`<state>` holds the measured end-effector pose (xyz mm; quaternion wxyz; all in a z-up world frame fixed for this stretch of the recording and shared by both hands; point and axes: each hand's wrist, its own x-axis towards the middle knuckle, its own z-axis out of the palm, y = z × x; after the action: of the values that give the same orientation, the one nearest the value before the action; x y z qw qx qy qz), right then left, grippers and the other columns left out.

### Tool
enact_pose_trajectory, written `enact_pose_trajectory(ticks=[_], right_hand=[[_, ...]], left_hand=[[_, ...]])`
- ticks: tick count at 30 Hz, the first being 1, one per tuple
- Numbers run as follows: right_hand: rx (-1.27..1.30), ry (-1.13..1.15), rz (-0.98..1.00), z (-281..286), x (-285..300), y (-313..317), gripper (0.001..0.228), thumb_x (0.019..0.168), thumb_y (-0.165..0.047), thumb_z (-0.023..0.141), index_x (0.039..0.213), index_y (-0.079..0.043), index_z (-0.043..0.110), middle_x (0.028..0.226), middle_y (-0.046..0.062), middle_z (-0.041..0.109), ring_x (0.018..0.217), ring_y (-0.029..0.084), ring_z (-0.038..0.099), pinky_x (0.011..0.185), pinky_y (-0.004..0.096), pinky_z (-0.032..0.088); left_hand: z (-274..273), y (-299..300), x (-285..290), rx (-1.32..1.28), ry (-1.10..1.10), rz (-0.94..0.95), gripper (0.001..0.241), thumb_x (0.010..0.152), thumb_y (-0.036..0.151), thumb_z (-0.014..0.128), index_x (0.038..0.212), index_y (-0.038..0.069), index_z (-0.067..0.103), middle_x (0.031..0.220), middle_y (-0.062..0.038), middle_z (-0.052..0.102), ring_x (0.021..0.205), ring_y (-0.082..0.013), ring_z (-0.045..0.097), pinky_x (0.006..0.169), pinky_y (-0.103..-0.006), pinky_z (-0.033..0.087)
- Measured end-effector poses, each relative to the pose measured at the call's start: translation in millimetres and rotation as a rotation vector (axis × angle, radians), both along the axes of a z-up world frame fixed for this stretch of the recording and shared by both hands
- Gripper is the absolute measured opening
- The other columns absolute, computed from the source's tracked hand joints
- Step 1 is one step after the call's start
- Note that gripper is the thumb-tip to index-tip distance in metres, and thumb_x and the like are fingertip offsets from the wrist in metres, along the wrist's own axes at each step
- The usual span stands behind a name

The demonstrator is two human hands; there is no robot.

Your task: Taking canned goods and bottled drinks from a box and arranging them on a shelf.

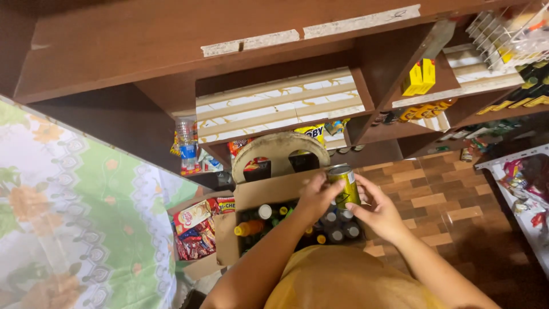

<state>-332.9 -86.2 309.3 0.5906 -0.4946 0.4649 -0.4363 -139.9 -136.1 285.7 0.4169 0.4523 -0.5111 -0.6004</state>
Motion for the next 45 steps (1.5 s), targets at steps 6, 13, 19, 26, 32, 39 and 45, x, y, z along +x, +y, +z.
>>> enact_pose_trajectory(ticks=[6, 13, 19, 26, 32, 39, 45], right_hand=[[0.178, -0.181, 0.159, 4.9, -25.3, -5.6, 0.062, 0.09, -0.004, 0.067, 0.148, -0.011, 0.047, 0.126, 0.007, 0.066, 0.109, 0.015, 0.064, 0.084, 0.034, 0.056], [0.266, -0.389, -0.031, 1.7, -45.3, -34.8, 0.035, 0.103, -0.023, 0.06, 0.133, -0.004, 0.058, 0.115, 0.006, 0.066, 0.091, 0.014, 0.061, 0.072, 0.031, 0.052], [0.265, -0.291, -0.169, 33.6, -43.9, -58.0, 0.039, 0.106, -0.035, 0.056, 0.131, -0.007, 0.066, 0.105, 0.003, 0.067, 0.085, 0.013, 0.058, 0.068, 0.028, 0.047], [0.229, -0.159, -0.098, 32.9, -46.2, -72.8, 0.041, 0.099, -0.028, 0.061, 0.132, -0.003, 0.066, 0.112, 0.002, 0.071, 0.091, 0.009, 0.061, 0.071, 0.028, 0.05], [0.27, -0.061, -0.075, 26.1, -48.0, -82.3, 0.041, 0.101, -0.034, 0.064, 0.121, 0.001, 0.071, 0.101, 0.006, 0.072, 0.086, 0.013, 0.064, 0.073, 0.03, 0.053], [0.207, -0.183, -0.088, 49.3, -32.2, -77.6, 0.046, 0.101, -0.04, 0.056, 0.128, -0.005, 0.067, 0.113, 0.002, 0.07, 0.097, 0.01, 0.063, 0.082, 0.029, 0.05], [0.179, -0.259, -0.05, 45.1, -22.2, -65.5, 0.042, 0.104, -0.028, 0.057, 0.134, 0.0, 0.06, 0.109, 0.007, 0.068, 0.096, 0.015, 0.065, 0.085, 0.033, 0.054]], left_hand=[[-8.2, -21.9, 3.3, 0.158, 0.296, -0.035, 0.045, 0.097, 0.026, 0.071, 0.138, 0.012, 0.059, 0.124, -0.004, 0.068, 0.108, -0.0136, 0.065, 0.084, -0.0327, 0.055], [17.3, -25.5, 10.5, 0.253, 0.341, -0.05, 0.055, 0.093, 0.027, 0.075, 0.139, 0.005, 0.055, 0.12, -0.009, 0.067, 0.107, -0.02, 0.068, 0.089, -0.0368, 0.06], [23.3, -18.1, 9.1, 0.361, 0.321, -0.044, 0.06, 0.091, 0.028, 0.073, 0.144, 0.012, 0.05, 0.12, -0.009, 0.061, 0.103, -0.0173, 0.065, 0.09, -0.0348, 0.06], [25.0, -17.0, 13.1, 0.501, 0.415, -0.067, 0.05, 0.095, 0.028, 0.069, 0.134, 0.005, 0.049, 0.113, -0.012, 0.063, 0.096, -0.0228, 0.068, 0.087, -0.0358, 0.062], [38.7, -8.0, 15.0, 0.616, 0.484, -0.302, 0.052, 0.095, 0.026, 0.071, 0.132, 0.004, 0.042, 0.116, -0.018, 0.065, 0.098, -0.0291, 0.072, 0.088, -0.0397, 0.061], [37.7, -5.4, 8.5, 0.476, 0.511, -0.302, 0.069, 0.089, 0.024, 0.076, 0.145, 0.007, 0.039, 0.127, -0.012, 0.062, 0.111, -0.0239, 0.067, 0.097, -0.0366, 0.057], [57.9, -8.5, 7.9, 0.324, 0.437, -0.142, 0.07, 0.088, 0.021, 0.078, 0.143, 0.0, 0.041, 0.133, -0.011, 0.057, 0.121, -0.0214, 0.063, 0.1, -0.037, 0.056]])
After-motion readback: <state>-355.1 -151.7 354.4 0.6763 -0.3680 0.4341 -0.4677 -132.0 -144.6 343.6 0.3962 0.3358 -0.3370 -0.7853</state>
